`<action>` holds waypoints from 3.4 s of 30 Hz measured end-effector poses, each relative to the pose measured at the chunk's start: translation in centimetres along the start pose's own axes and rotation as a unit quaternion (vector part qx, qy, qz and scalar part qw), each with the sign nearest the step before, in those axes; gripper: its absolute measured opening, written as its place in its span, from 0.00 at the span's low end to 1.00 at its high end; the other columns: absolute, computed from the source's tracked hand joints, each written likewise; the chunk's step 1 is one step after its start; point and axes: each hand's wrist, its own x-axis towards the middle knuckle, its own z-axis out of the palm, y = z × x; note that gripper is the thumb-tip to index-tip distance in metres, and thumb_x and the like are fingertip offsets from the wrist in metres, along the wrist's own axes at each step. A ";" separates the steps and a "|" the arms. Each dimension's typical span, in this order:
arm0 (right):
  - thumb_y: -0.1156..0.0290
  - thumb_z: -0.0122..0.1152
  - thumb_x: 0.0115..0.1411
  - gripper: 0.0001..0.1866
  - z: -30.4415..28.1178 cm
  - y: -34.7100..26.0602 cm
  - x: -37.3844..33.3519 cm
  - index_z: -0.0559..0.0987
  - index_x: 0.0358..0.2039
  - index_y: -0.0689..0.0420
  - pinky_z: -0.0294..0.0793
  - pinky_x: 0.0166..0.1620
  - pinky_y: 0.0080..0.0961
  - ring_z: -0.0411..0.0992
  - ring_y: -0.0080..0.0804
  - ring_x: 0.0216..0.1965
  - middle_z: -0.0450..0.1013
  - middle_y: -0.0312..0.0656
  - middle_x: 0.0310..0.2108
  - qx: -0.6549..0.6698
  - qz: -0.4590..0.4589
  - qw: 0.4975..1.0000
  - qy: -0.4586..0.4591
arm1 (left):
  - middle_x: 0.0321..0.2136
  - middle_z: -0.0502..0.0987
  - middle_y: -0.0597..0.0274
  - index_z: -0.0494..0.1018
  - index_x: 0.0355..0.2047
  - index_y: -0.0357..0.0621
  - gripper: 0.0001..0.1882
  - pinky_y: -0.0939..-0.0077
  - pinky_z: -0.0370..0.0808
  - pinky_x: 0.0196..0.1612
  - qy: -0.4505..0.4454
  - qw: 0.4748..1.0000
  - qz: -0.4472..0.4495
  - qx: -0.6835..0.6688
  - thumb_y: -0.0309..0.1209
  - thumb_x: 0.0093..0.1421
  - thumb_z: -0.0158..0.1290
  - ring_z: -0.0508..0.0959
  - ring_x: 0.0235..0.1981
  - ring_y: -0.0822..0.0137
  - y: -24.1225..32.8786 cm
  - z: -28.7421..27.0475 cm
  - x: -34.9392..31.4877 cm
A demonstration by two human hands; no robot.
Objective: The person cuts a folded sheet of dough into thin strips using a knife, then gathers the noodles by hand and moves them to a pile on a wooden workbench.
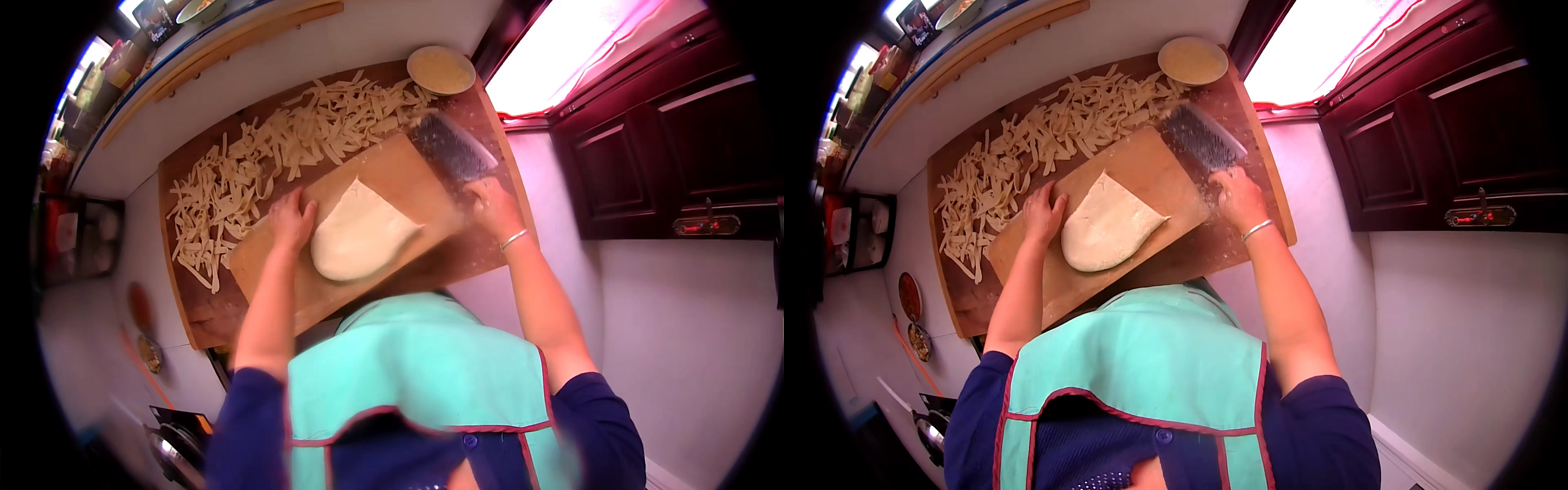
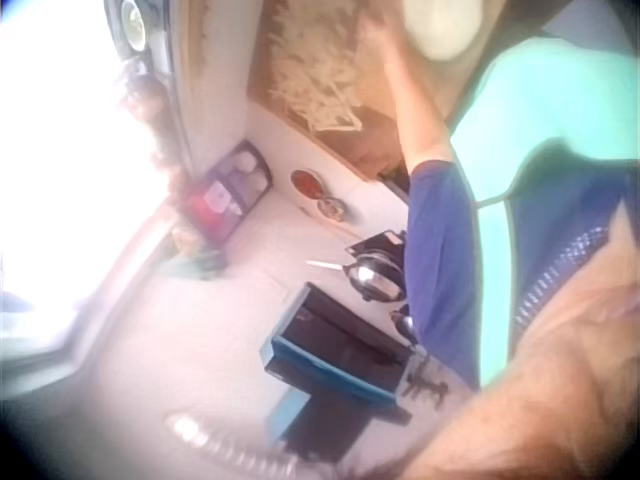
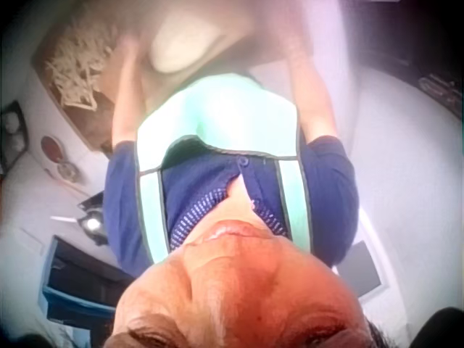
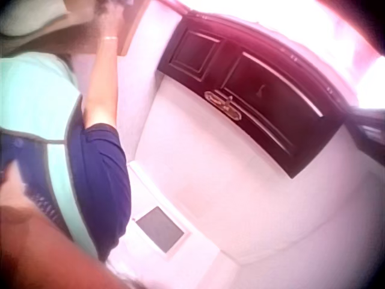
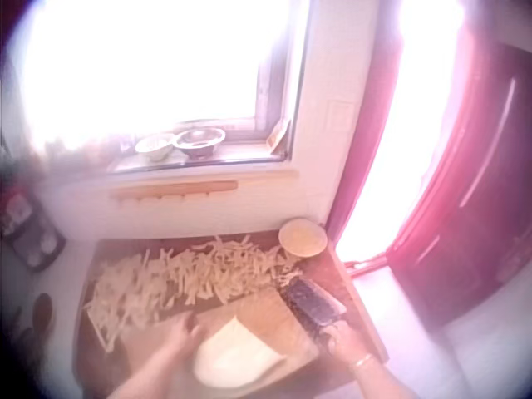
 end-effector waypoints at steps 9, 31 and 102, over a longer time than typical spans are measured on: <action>0.75 0.52 0.54 0.16 -6.8 -3.2 -6.5 0.75 0.45 0.53 0.73 0.36 0.32 0.75 0.40 0.31 0.74 0.45 0.31 0.133 0.145 0.979 0.048 | 0.47 0.75 0.55 0.72 0.51 0.47 0.25 0.59 0.67 0.53 -0.042 0.996 -0.068 -0.031 0.44 0.55 0.56 0.72 0.50 0.54 1.5 -1.0 -1.3; 0.65 0.57 0.57 0.20 -4.5 -2.8 -0.8 0.72 0.50 0.54 0.74 0.41 0.39 0.74 0.49 0.37 0.76 0.50 0.38 0.141 -0.010 0.982 -0.127 | 0.27 0.77 0.61 0.73 0.35 0.40 0.16 0.70 0.72 0.34 -0.187 0.898 -0.147 -0.371 0.36 0.52 0.63 0.74 0.29 0.69 12.1 3.5 2.5; 0.76 0.47 0.57 0.06 -5.0 -7.4 2.9 0.66 0.36 0.60 0.76 0.31 0.45 0.76 0.54 0.30 0.75 0.55 0.30 -0.073 0.001 0.984 -0.163 | 0.46 0.71 0.56 0.76 0.43 0.50 0.20 0.56 0.67 0.56 0.003 0.923 0.363 -0.131 0.30 0.47 0.61 0.68 0.53 0.50 18.3 5.1 2.6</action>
